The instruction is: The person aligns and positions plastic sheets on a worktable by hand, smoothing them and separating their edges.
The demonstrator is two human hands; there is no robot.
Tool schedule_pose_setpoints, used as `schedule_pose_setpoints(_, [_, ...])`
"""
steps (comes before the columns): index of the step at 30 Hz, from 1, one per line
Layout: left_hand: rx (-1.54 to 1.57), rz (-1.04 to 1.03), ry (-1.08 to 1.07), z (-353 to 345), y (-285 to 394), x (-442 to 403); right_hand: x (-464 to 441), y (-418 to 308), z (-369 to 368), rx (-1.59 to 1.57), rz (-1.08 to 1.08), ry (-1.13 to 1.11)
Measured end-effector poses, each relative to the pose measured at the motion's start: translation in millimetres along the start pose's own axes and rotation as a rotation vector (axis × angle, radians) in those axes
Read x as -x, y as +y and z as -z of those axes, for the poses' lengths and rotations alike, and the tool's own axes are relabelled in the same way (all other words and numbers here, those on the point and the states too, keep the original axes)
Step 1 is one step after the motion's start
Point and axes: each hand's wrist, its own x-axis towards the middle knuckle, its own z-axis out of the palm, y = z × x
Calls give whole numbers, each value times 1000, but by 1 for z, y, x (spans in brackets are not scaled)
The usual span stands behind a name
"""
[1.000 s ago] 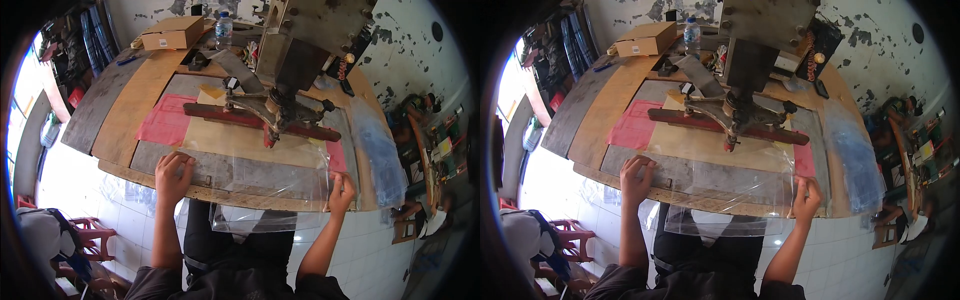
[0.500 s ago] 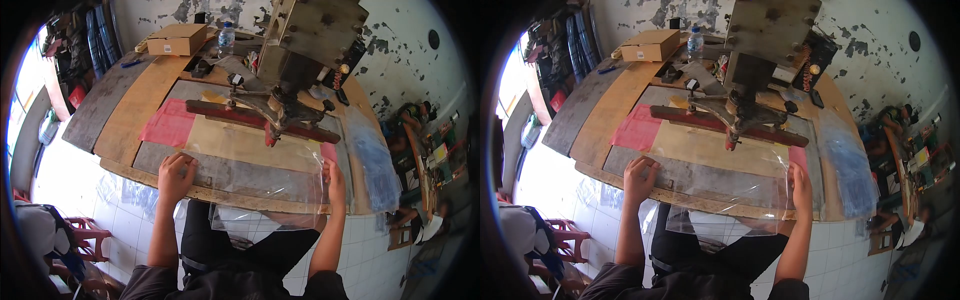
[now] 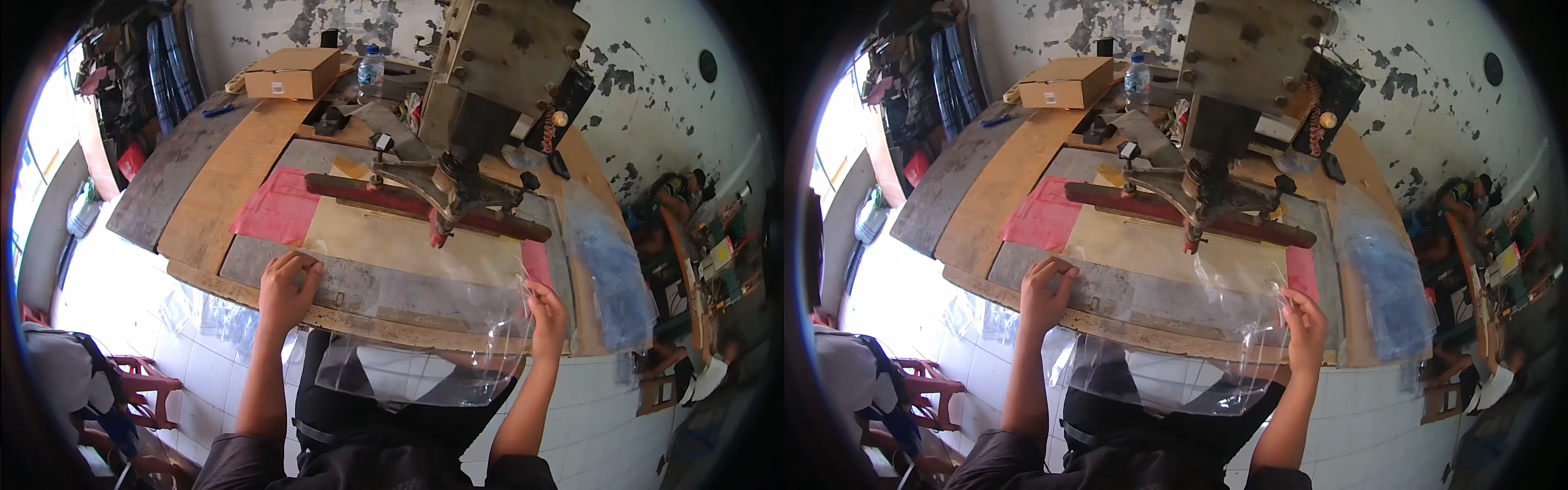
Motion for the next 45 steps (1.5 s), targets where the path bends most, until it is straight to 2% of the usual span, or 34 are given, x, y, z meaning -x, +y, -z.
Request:
schedule_pose_setpoints(3, [1,-12,-65,3,9,-3,18,23,17,-134,36,89])
schedule_pose_setpoints(6, [-82,-94,-146,4,23,-7,30,44,29,-300,28,136])
schedule_pose_setpoints(7, [-39,-164,-240,3,26,-8,29,46,27,-297,26,138])
schedule_pose_setpoints(8, [6,-235,-335,1,27,-9,29,48,24,-319,91,144])
schedule_pose_setpoints(10, [53,-264,-361,-5,28,-10,25,47,16,-337,154,157])
schedule_pose_setpoints(12, [613,28,-471,-9,35,-14,12,43,6,-349,329,127])
schedule_pose_setpoints(13, [756,201,-412,-19,31,-11,11,44,4,-348,332,131])
schedule_pose_setpoints(14, [756,197,-414,-23,27,-10,9,45,2,-284,324,91])
schedule_pose_setpoints(16, [920,343,-276,-28,20,-10,8,45,-5,-221,314,47])
schedule_pose_setpoints(21, [930,395,-169,-30,16,-4,9,44,-18,-158,322,-48])
schedule_pose_setpoints(32, [905,386,-176,-30,20,-4,10,41,-19,-204,337,-30])
schedule_pose_setpoints(37, [966,331,-201,-27,16,-3,11,42,-20,-212,296,82])
schedule_pose_setpoints(45, [933,339,-173,-29,20,-4,11,44,-19,-211,310,106])
